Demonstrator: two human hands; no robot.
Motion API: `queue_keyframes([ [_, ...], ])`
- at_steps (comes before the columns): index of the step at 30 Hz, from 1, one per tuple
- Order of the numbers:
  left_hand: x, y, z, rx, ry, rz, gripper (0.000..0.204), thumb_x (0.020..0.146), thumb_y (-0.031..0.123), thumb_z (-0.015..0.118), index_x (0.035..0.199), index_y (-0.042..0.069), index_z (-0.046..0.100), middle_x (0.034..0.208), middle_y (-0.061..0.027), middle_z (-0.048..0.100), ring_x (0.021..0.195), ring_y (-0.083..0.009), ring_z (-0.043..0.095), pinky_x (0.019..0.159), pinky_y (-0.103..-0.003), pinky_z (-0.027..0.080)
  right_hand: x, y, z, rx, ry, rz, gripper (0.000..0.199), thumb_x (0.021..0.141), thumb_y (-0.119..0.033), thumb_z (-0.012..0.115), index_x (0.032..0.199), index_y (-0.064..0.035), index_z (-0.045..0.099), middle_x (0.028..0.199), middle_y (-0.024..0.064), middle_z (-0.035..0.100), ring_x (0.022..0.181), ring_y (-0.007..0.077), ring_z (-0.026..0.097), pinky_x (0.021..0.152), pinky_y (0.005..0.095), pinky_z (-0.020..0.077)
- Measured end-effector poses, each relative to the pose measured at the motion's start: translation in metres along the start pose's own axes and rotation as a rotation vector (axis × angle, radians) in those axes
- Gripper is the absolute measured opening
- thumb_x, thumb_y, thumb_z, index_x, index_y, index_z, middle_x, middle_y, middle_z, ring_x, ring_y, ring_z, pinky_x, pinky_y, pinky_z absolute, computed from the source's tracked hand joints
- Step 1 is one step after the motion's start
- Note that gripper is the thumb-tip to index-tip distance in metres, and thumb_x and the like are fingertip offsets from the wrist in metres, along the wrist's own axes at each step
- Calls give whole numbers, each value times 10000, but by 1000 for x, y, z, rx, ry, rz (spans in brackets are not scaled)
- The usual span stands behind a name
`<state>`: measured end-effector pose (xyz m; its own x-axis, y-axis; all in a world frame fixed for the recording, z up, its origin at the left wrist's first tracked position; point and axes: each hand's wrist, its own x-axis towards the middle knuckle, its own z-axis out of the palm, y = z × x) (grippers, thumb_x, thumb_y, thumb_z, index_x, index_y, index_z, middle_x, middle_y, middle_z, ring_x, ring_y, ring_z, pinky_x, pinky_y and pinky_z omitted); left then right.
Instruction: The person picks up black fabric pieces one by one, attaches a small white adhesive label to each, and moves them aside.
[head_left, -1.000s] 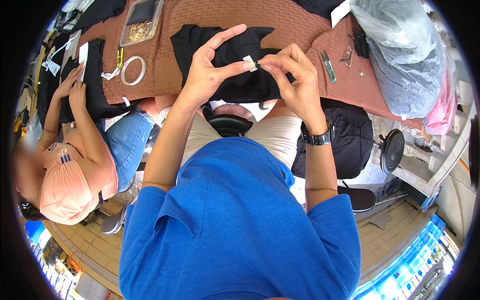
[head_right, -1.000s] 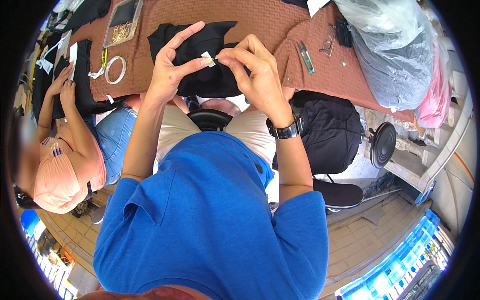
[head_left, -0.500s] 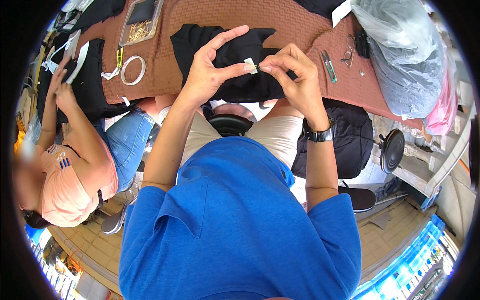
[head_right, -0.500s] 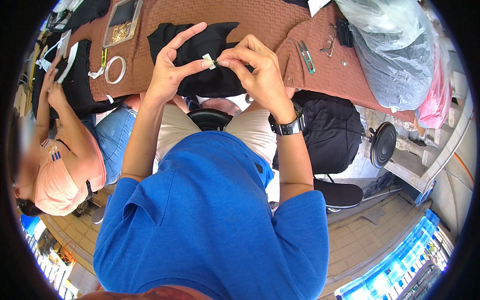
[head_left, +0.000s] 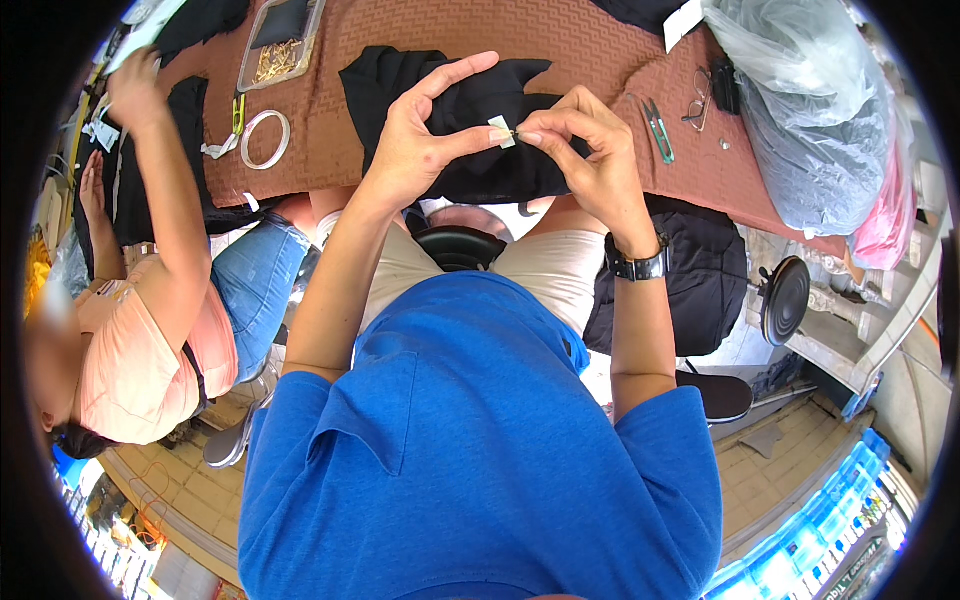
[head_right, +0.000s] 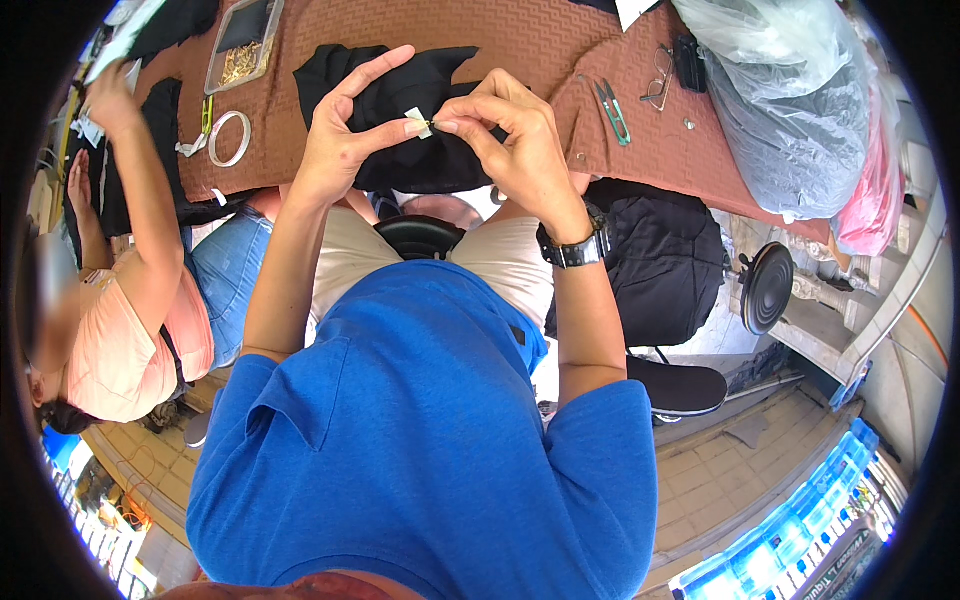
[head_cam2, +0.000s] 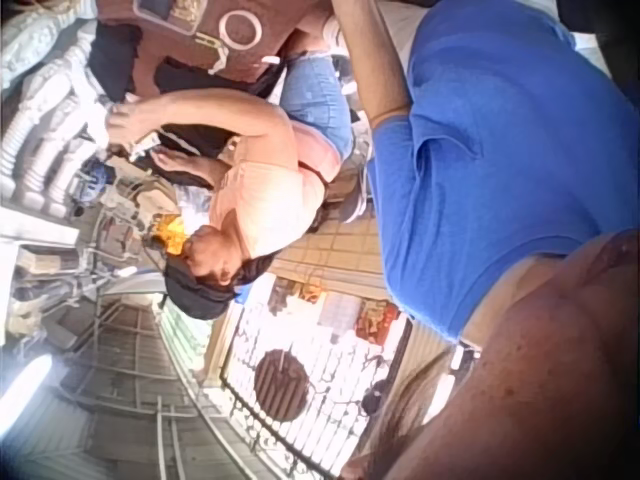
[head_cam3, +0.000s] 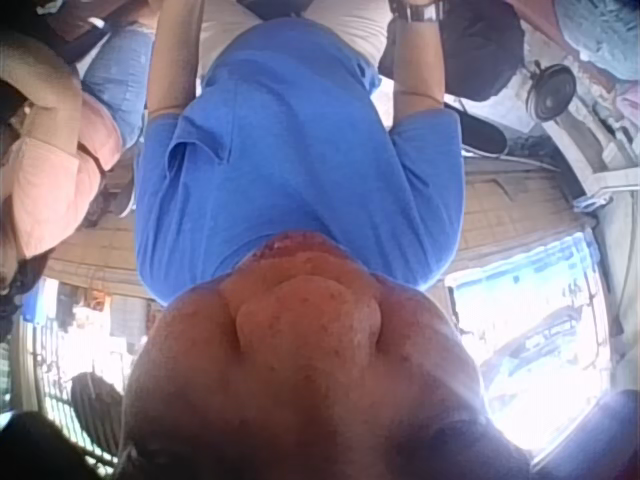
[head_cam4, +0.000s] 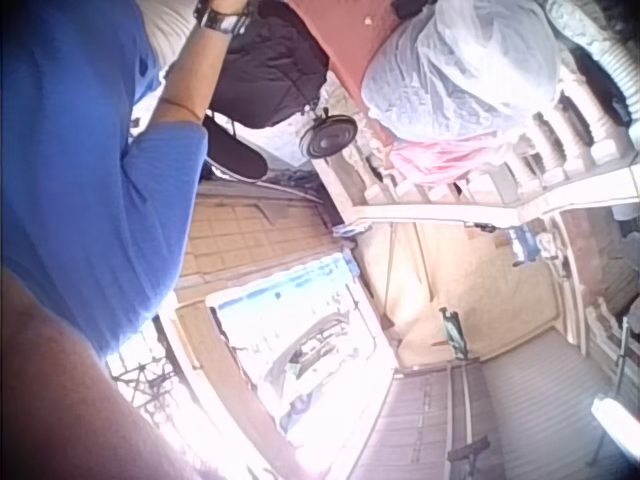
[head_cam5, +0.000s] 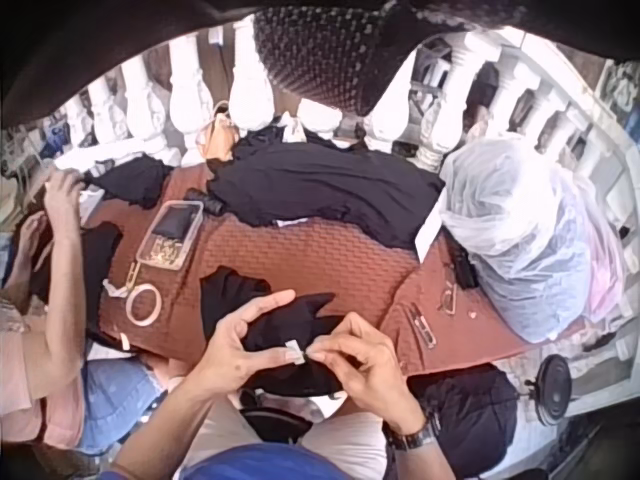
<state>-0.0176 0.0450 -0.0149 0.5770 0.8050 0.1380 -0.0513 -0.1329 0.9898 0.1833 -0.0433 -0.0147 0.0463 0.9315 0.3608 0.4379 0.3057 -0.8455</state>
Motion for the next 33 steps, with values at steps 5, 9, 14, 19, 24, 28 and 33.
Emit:
queue_keyframes([
  [5,0,-1,-2,-20,-8,9,674,767,27,822,1400,19,590,1363,-95,623,1251,-163,568,1115,-301,390,-1,0,0,26,-2,-6,131,864,-3,736,984,-41,775,822,53,602,732,144,585,679,277,484],
  [9,0,-1,-1,-85,-15,-19,648,772,45,835,1380,41,610,1384,-92,619,1306,-181,545,1159,-331,354,-1,-1,-1,19,-1,-7,135,868,2,732,990,-40,772,830,54,606,736,144,591,683,278,487],
  [14,-1,-2,-1,-68,-17,-24,645,774,46,835,1378,38,610,1389,-85,617,1305,-182,546,1158,-329,356,-1,-3,-1,14,-5,-3,124,871,-9,736,986,-39,773,833,53,608,728,141,594,677,279,489],
  [19,-1,-1,-1,-32,-12,10,655,769,39,829,1384,32,604,1386,-86,617,1292,-176,551,1147,-321,364,-2,0,-2,11,-11,2,110,866,-31,752,972,-42,779,821,42,614,717,131,589,670,272,484],
  [24,-3,2,1,-30,-32,-2,675,764,42,820,1399,24,592,1383,-93,614,1279,-167,548,1131,-310,366,-2,5,-3,64,-12,-10,101,858,-46,767,958,-47,785,809,33,623,715,119,583,664,271,478],
  [28,-3,0,0,-18,-42,-1,675,765,55,824,1399,24,592,1381,-92,615,1281,-165,546,1132,-310,362,-3,8,-3,97,-25,8,94,856,-55,776,949,-48,788,810,33,632,714,116,582,665,270,477],
  [33,-4,4,3,-30,-39,-8,670,771,47,820,1399,24,591,1377,-87,617,1273,-163,551,1130,-305,366,-4,7,-3,137,-45,40,68,871,-57,771,935,-43,788,856,25,658,762,106,603,705,263,487],
])
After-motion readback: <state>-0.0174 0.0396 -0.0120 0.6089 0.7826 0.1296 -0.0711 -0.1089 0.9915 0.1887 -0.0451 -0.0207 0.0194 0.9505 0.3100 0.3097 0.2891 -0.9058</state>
